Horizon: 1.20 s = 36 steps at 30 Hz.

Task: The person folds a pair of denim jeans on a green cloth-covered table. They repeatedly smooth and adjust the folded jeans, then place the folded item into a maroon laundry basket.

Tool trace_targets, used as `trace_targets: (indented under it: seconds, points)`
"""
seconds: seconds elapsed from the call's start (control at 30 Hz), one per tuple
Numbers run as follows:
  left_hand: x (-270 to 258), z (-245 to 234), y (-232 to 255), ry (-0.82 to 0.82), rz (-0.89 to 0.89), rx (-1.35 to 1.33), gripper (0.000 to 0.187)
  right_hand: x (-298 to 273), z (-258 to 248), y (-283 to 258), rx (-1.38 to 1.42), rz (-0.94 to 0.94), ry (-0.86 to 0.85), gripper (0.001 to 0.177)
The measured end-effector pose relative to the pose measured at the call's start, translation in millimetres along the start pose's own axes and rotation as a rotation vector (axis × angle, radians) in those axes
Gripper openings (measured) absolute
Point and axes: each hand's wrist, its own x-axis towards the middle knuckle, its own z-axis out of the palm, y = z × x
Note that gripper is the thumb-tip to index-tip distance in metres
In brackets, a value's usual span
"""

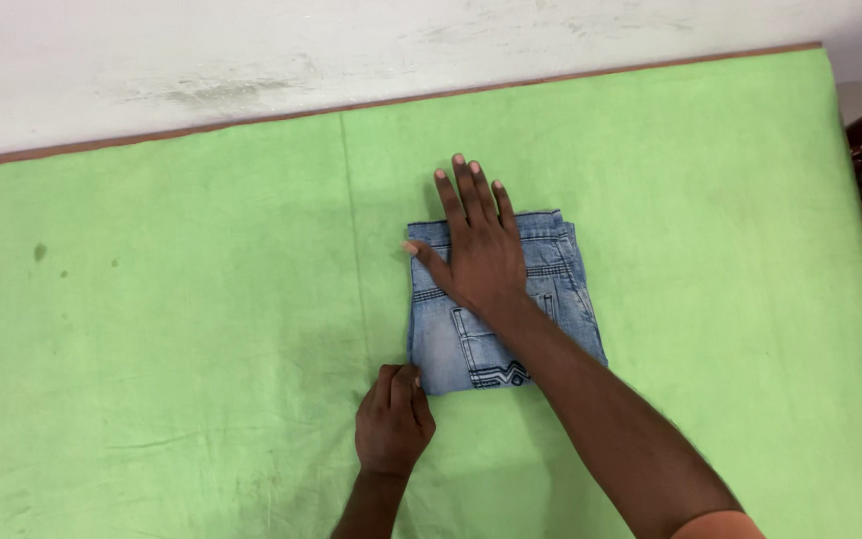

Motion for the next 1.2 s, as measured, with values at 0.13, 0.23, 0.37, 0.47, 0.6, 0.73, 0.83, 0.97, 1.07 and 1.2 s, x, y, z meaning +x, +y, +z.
trace_targets:
  seconds: [0.13, 0.23, 0.37, 0.47, 0.6, 0.73, 0.83, 0.97, 1.07, 1.2]
  points:
    - [-8, 0, 2, 0.018, 0.028, -0.018, 0.012, 13, 3, -6, 0.066, 0.031, -0.033, 0.088]
    - [-2, 1, 1, 0.023, 0.036, -0.020, 0.012, 0, -4, -18, 0.222, -0.064, 0.122, 0.086]
    - [-2, -1, 1, -0.013, 0.008, -0.011, 0.011, -93, -24, -51, 0.380, -0.087, 0.041, 0.087]
    - [-5, -2, 4, 0.017, 0.029, -0.015, 0.011, -165, -42, -42, 0.213, 0.064, -0.008, 0.087]
    - [1, -2, 2, 0.026, 0.044, -0.026, 0.010, -200, -55, -13, 0.011, 0.125, -0.073, 0.091]
    - [3, -1, 3, 0.039, 0.054, -0.041, 0.011, -166, -44, 5, -0.023, 0.071, -0.015, 0.103]
    - [-3, -3, 3, 0.020, 0.026, -0.030, 0.010, -117, -28, 18, -0.054, 0.119, 0.035, 0.108]
    - [3, -3, 6, 0.019, 0.018, -0.022, 0.011, -45, -19, 39, -0.034, 0.231, 0.026, 0.108]
    - [3, -4, 6, 0.046, 0.050, -0.016, 0.011, -10, -17, 48, 0.009, 0.263, -0.008, 0.104]
    - [0, -4, 7, 0.034, 0.033, -0.020, 0.010, -30, -28, 36, 0.107, 0.227, 0.033, 0.099]
